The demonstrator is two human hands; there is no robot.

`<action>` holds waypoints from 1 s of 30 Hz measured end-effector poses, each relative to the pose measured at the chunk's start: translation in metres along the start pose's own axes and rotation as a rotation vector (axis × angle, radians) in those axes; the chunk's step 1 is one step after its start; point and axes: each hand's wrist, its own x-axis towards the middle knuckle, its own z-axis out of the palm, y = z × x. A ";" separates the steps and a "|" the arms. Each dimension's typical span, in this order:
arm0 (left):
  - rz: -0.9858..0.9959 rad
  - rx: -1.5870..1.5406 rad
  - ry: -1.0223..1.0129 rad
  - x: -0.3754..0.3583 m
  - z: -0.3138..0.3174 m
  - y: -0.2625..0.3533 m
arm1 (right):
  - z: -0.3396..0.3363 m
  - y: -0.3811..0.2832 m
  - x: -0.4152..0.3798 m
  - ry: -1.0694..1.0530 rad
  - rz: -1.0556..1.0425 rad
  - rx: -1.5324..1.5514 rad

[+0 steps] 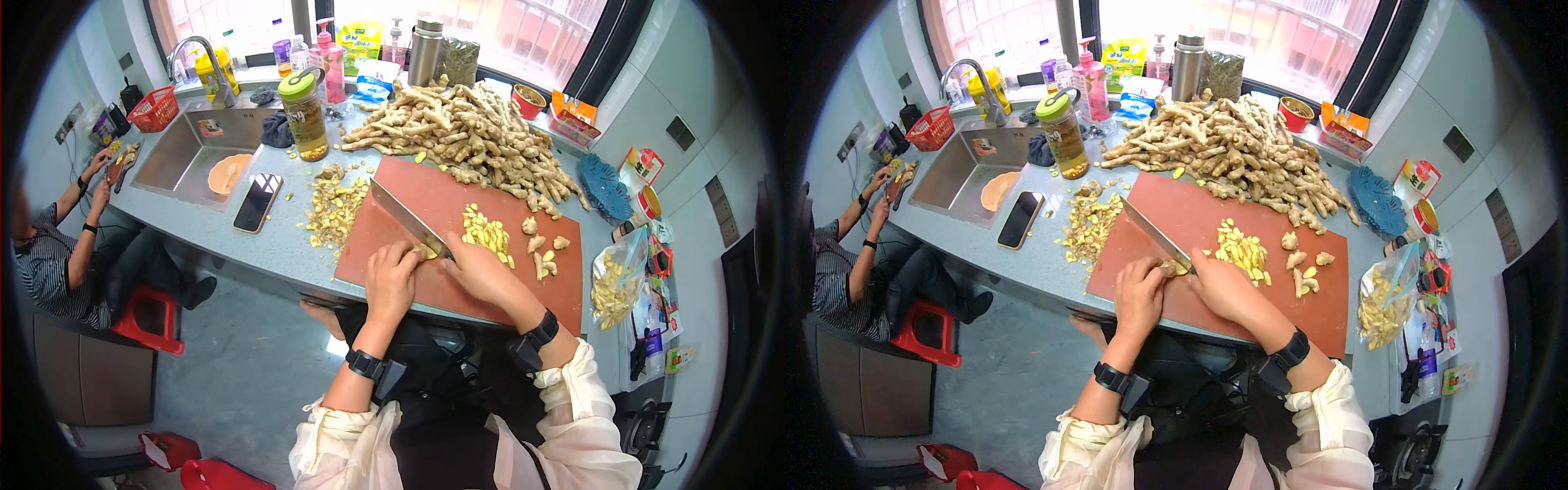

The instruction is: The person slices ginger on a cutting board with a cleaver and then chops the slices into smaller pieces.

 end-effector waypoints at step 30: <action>-0.007 0.008 -0.007 0.000 0.001 -0.001 | -0.022 -0.003 -0.031 -0.026 0.059 0.040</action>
